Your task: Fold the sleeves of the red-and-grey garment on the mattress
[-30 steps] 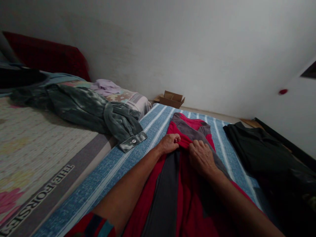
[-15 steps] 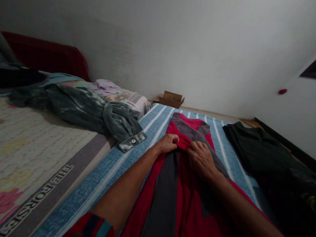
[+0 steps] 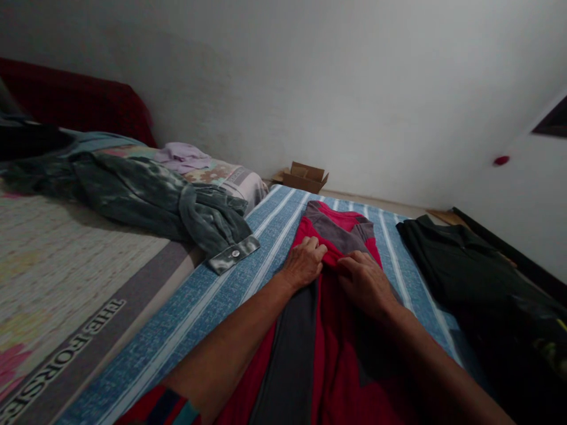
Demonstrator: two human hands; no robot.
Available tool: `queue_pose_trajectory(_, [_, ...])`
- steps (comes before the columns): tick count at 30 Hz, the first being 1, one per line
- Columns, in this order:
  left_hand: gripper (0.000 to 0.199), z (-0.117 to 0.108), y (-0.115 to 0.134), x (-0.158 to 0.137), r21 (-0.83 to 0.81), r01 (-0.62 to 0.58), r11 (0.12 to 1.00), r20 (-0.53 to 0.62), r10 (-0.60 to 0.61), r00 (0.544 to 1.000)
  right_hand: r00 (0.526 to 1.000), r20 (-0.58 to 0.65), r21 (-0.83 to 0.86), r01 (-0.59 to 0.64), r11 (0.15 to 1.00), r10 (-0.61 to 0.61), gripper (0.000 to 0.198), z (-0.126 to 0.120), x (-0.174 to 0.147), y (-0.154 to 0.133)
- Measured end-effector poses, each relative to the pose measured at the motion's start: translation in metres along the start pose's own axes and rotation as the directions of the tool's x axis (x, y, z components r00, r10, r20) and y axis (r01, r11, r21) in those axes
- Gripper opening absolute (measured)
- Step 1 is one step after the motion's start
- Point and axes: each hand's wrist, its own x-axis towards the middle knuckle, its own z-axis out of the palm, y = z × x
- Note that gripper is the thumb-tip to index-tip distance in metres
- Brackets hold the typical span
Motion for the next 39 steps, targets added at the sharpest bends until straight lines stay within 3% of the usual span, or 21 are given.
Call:
queue_pose_trajectory(3, [0.011, -0.001, -0.001, 0.0, 0.042, -0.062, 0.997, -0.033, 0.063, 0.997, 0.997, -0.018, 0.119, -0.071, 0.99, 0.074, 0.024, -0.016, -0.016, 0.012])
queue_pose_trajectory(6, [0.013, 0.001, 0.0, 0.001, 0.059, -0.153, 0.986, -0.095, 0.159, 0.983, 0.971, -0.055, 0.194, -0.218, 0.956, 0.232, 0.032, -0.033, -0.048, 0.028])
queue_pose_trajectory(10, [0.015, 0.007, 0.004, 0.003, 0.075, -0.283, 0.956, -0.142, 0.291, 0.946, 0.911, -0.057, 0.2, -0.391, 0.899, 0.409, 0.033, -0.046, -0.117, 0.052])
queue_pose_trajectory(17, [0.017, 0.009, 0.0, 0.006, 0.074, -0.321, 0.944, -0.168, 0.329, 0.929, 0.861, 0.11, 0.168, -0.508, 0.845, 0.496, 0.044, -0.035, -0.233, 0.074])
queue_pose_trajectory(20, [0.017, 0.008, -0.001, 0.007, 0.071, -0.333, 0.94, -0.173, 0.341, 0.924, 0.854, 0.142, 0.24, -0.521, 0.819, 0.501, 0.051, -0.032, -0.251, 0.073])
queue_pose_trajectory(23, [0.015, 0.008, -0.001, 0.008, 0.078, -0.34, 0.937, -0.163, 0.348, 0.923, 0.87, 0.141, 0.333, -0.491, 0.805, 0.473, 0.055, -0.036, -0.249, 0.066])
queue_pose_trajectory(28, [0.012, 0.006, 0.001, 0.008, 0.086, -0.349, 0.933, -0.145, 0.359, 0.922, 0.863, 0.115, 0.453, -0.487, 0.747, 0.493, 0.043, -0.04, -0.24, 0.061])
queue_pose_trajectory(30, [0.012, 0.005, 0.003, 0.007, 0.092, -0.349, 0.933, -0.139, 0.359, 0.923, 0.808, 0.065, 0.489, -0.537, 0.688, 0.585, 0.041, -0.039, -0.24, 0.065])
queue_pose_trajectory(31, [0.013, 0.005, 0.003, 0.006, 0.097, -0.345, 0.934, -0.135, 0.356, 0.925, 0.755, 0.026, 0.502, -0.577, 0.644, 0.655, 0.042, -0.04, -0.24, 0.066])
queue_pose_trajectory(35, [0.015, 0.008, 0.0, 0.005, 0.108, -0.306, 0.946, -0.116, 0.317, 0.941, 0.413, -0.132, 0.565, -0.716, 0.411, 0.901, 0.05, -0.052, -0.231, 0.065])
queue_pose_trajectory(36, [0.014, 0.009, -0.002, 0.005, 0.096, -0.294, 0.951, -0.11, 0.304, 0.946, 0.353, -0.148, 0.58, -0.726, 0.37, 0.924, 0.051, -0.058, -0.226, 0.062])
queue_pose_trajectory(37, [0.014, 0.01, -0.003, 0.005, 0.079, -0.285, 0.955, -0.103, 0.293, 0.951, 0.313, -0.154, 0.592, -0.73, 0.341, 0.937, 0.051, -0.063, -0.221, 0.06])
queue_pose_trajectory(39, [0.014, 0.011, -0.006, 0.005, 0.037, -0.282, 0.959, -0.089, 0.285, 0.955, 0.292, -0.13, 0.594, -0.742, 0.31, 0.947, 0.05, -0.072, -0.212, 0.056])
